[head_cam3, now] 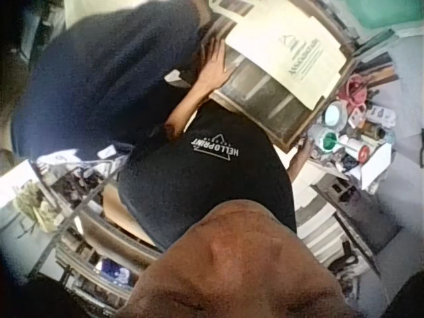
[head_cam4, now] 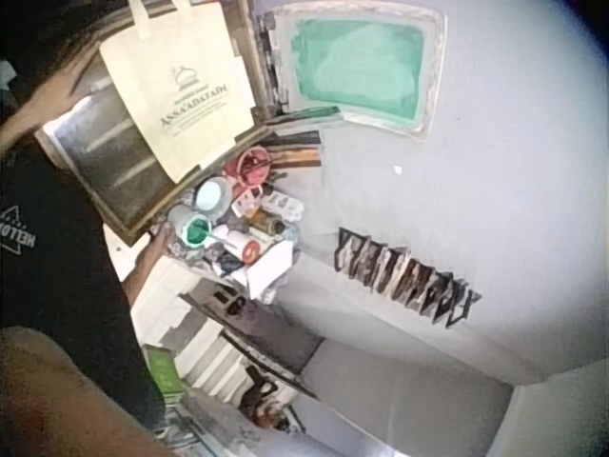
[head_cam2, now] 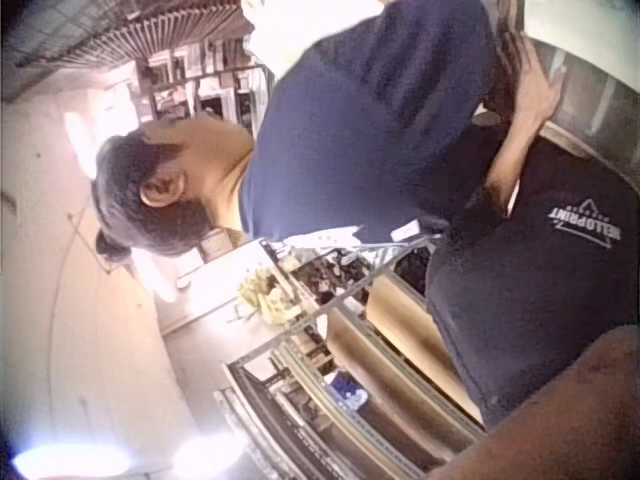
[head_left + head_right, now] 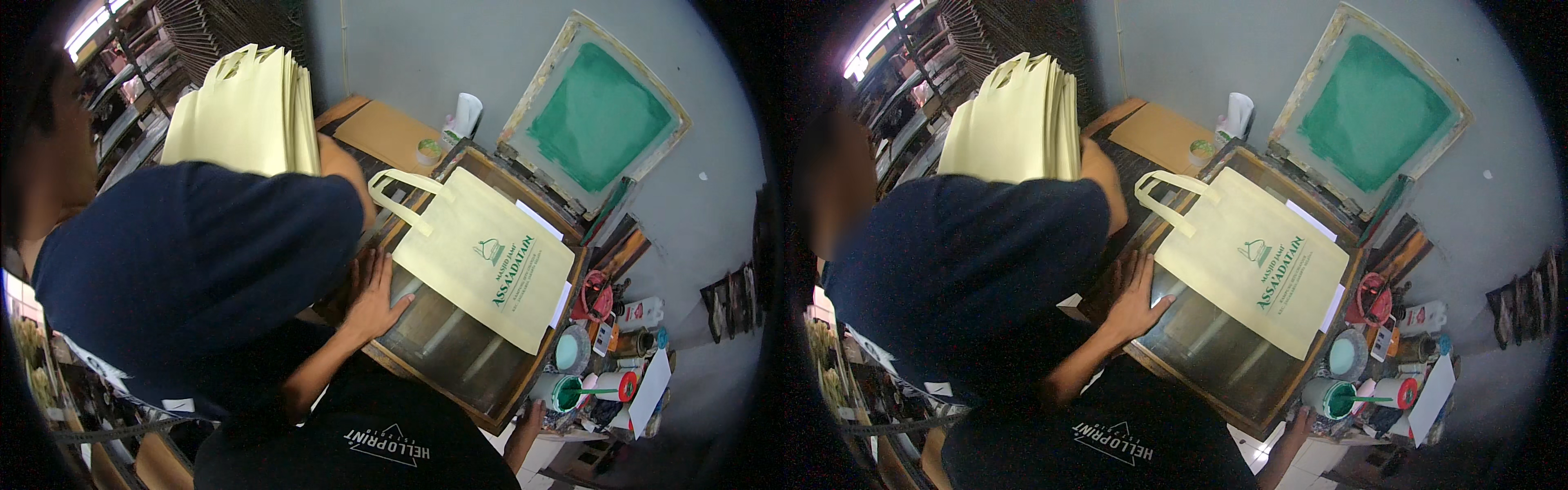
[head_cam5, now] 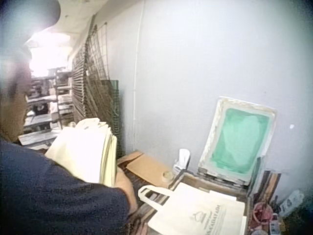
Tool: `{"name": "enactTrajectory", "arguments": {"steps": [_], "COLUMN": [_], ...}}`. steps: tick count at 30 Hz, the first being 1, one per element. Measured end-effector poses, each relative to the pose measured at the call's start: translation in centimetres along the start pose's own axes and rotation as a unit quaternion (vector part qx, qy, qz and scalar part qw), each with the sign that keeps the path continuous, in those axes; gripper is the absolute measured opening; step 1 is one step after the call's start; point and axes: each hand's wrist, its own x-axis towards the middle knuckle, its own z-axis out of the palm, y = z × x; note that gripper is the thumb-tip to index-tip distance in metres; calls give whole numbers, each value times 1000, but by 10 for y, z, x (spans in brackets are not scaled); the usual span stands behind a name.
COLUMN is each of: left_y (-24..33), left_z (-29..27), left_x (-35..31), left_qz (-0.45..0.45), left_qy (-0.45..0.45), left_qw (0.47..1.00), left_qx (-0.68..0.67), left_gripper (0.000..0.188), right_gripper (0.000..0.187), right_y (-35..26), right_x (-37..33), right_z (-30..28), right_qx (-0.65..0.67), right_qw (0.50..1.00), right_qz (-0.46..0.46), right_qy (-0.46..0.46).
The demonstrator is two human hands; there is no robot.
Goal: The person performs screen printing on a tote bag by aligning the bag on a screen printing board, pressing it flat by hand, and then lifting the screen to show the printed logo before picking the bag up for inspection.
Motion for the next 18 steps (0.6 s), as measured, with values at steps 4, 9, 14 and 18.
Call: {"name": "enactTrajectory", "arguments": {"steps": [4,9,14,18], "left_y": [23,40,36,31], "left_z": [-2,-14,-12,-9], "left_x": [6,-9,-28,-28], "left_qz": [-97,-34,62,90], "left_qy": [-65,-28,-27,-22], "left_qw": [987,996,997,994], "left_qx": [-113,-83,-39,-66], "left_gripper": [93,92,88,86], "right_gripper": [83,78,74,76], "right_y": [8,2,0,-7], "right_x": [-6,-15,-14,-17], "right_z": [12,22,27,31], "right_qx": [-91,-82,-74,-61], "right_qw": [994,991,990,991], "right_qz": [26,86,104,102], "right_qy": [-59,-63,-55,-65]}}
